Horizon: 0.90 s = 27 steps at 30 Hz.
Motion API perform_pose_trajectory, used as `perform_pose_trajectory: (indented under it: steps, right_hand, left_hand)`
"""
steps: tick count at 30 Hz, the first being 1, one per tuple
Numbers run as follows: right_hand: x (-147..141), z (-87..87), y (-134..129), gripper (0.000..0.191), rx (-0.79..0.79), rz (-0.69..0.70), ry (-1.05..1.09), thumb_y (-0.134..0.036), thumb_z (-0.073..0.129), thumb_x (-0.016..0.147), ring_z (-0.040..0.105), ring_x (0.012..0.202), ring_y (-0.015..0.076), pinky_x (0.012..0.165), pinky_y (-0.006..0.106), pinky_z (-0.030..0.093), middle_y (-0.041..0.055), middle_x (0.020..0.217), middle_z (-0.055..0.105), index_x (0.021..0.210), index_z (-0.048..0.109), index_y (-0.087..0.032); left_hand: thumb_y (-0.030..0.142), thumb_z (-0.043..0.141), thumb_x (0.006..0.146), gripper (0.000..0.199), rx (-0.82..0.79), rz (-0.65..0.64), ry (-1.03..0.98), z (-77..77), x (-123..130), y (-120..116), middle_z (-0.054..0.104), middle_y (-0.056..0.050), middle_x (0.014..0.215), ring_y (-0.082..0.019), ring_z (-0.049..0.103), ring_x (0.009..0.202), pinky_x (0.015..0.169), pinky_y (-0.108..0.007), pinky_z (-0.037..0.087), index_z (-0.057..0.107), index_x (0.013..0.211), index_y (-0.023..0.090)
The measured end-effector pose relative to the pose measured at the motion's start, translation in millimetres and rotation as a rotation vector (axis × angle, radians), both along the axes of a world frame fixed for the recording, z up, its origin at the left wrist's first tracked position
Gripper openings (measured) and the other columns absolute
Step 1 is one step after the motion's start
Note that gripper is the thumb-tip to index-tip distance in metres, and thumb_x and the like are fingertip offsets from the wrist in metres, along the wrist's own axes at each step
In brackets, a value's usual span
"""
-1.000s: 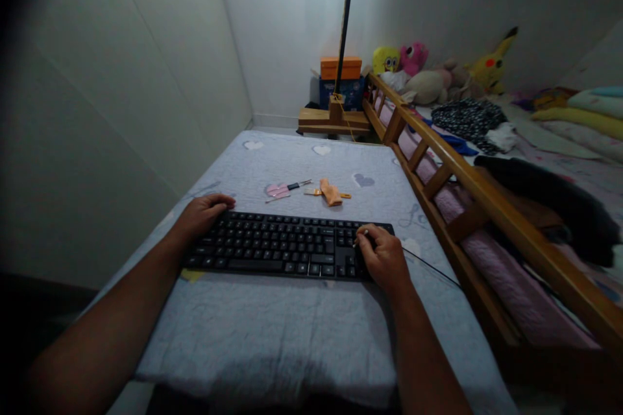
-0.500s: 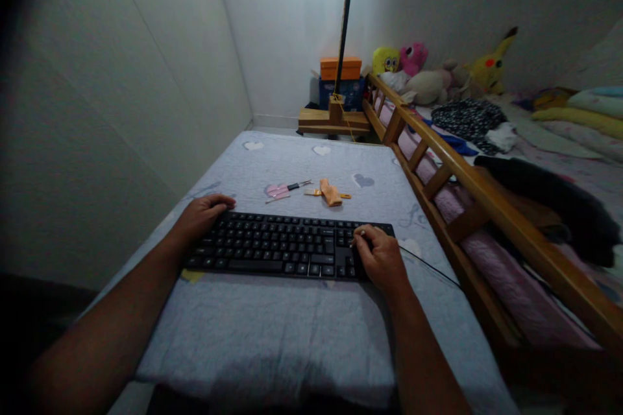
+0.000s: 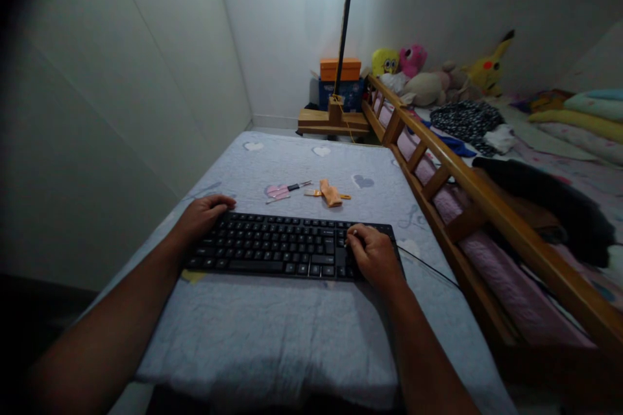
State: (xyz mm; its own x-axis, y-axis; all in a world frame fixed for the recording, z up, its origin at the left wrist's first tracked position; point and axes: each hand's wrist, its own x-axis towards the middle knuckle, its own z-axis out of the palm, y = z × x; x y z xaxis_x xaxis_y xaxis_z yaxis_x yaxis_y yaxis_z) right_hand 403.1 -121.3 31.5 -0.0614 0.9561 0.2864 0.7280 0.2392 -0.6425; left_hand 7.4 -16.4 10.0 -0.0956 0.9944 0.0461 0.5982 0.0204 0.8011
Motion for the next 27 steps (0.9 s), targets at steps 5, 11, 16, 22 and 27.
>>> perform_pose_trajectory:
  steps: [5, 11, 16, 22, 27]
  right_hand:
    - [-1.0, 15.4, 12.2, 0.021, -0.1, 0.075, -0.077, -0.032, 0.052, 0.088, 0.065, 0.065, 0.0186, 0.066, 0.029, 0.045, 0.0007, 0.069, 0.072, 0.074, 0.066, -0.024]
    - [-1.2, 25.1, 26.2, 0.017, -0.201, 0.126, -0.123, -0.027, 0.052, 0.083, 0.064, 0.064, 0.0181, 0.062, 0.028, 0.042, -0.0004, 0.067, 0.07, 0.072, 0.064, -0.024]
    - [1.3, 16.9, 25.9, 0.02, -0.141, 0.071, -0.065, -0.031, 0.052, 0.087, 0.064, 0.066, 0.0182, 0.066, 0.029, 0.043, -0.0004, 0.067, 0.07, 0.073, 0.065, -0.024]
    - [4.4, 3.8, 21.1, 0.022, -0.073, -0.004, 0.003, -0.034, 0.052, 0.091, 0.066, 0.069, 0.0189, 0.069, 0.03, 0.045, 0.0005, 0.072, 0.072, 0.077, 0.066, -0.025]
    - [4.7, 0.9, 19.0, 0.022, -0.056, -0.012, 0.011, -0.033, 0.051, 0.091, 0.066, 0.069, 0.0187, 0.069, 0.029, 0.044, 0.0008, 0.074, 0.072, 0.078, 0.066, -0.024]
  left_hand:
    - [0.036, 0.057, 0.064, 0.026, 0.015, -0.005, -0.001, -2.1, -1.5, 1.3, 0.08, -0.005, 0.092, -0.029, 0.072, 0.097, 0.099, -0.04, 0.053, 0.074, 0.078, 0.023]
    - [0.037, 0.056, 0.065, 0.029, 0.011, -0.014, -0.002, -2.8, -2.0, 1.3, 0.079, -0.006, 0.093, -0.029, 0.072, 0.097, 0.099, -0.042, 0.053, 0.074, 0.08, 0.022]
    - [0.036, 0.056, 0.064, 0.026, 0.015, -0.003, 0.003, -2.2, -0.8, 1.4, 0.08, -0.005, 0.092, -0.029, 0.071, 0.096, 0.099, -0.042, 0.053, 0.074, 0.078, 0.023]
    - [0.037, 0.057, 0.064, 0.028, 0.009, -0.005, 0.01, -5.6, -2.0, 4.3, 0.08, -0.005, 0.092, -0.029, 0.072, 0.096, 0.1, -0.042, 0.053, 0.075, 0.079, 0.022]
    - [0.038, 0.057, 0.064, 0.028, 0.006, -0.006, 0.023, -7.7, -3.6, 5.4, 0.08, -0.005, 0.093, -0.03, 0.072, 0.098, 0.1, -0.041, 0.053, 0.075, 0.079, 0.023]
